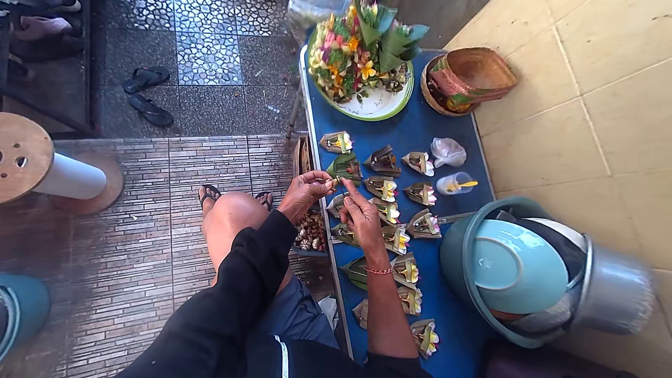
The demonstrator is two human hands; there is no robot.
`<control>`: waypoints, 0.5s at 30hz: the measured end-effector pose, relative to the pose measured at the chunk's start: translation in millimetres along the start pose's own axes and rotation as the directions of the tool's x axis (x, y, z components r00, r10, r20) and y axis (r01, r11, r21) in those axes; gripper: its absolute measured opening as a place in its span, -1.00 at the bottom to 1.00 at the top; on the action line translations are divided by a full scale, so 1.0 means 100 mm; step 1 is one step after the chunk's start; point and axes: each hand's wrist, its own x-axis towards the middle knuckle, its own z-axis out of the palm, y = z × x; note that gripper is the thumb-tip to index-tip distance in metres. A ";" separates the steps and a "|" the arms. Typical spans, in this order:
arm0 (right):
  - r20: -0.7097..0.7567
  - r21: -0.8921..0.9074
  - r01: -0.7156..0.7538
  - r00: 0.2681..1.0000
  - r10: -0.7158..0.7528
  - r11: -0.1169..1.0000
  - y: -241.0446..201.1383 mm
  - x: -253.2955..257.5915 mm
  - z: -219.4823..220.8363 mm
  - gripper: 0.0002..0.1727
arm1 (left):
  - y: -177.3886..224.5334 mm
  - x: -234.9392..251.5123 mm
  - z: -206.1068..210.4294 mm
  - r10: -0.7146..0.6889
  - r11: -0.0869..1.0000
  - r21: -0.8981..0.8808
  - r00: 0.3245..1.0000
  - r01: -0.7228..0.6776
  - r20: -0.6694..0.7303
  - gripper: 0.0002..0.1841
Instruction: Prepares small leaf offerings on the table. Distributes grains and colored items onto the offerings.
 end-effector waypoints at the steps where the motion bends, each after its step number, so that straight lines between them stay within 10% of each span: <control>1: -0.026 -0.018 0.012 1.000 -0.012 1.000 0.00 -0.01 0.02 -0.51 | 0.00 0.00 0.00 0.000 1.000 0.006 1.000 0.000 0.000 -0.84; 8: -0.186 -0.156 -0.035 0.983 0.006 0.987 0.10 0.09 0.01 -0.54 | -0.06 -0.04 0.00 -0.016 0.994 0.110 0.993 0.003 0.115 -0.83; 15: -0.461 0.089 -0.262 0.844 0.273 0.961 0.46 0.81 -1.21 -0.48 | -0.04 0.02 0.00 0.011 0.997 0.077 0.999 -0.015 0.042 -0.86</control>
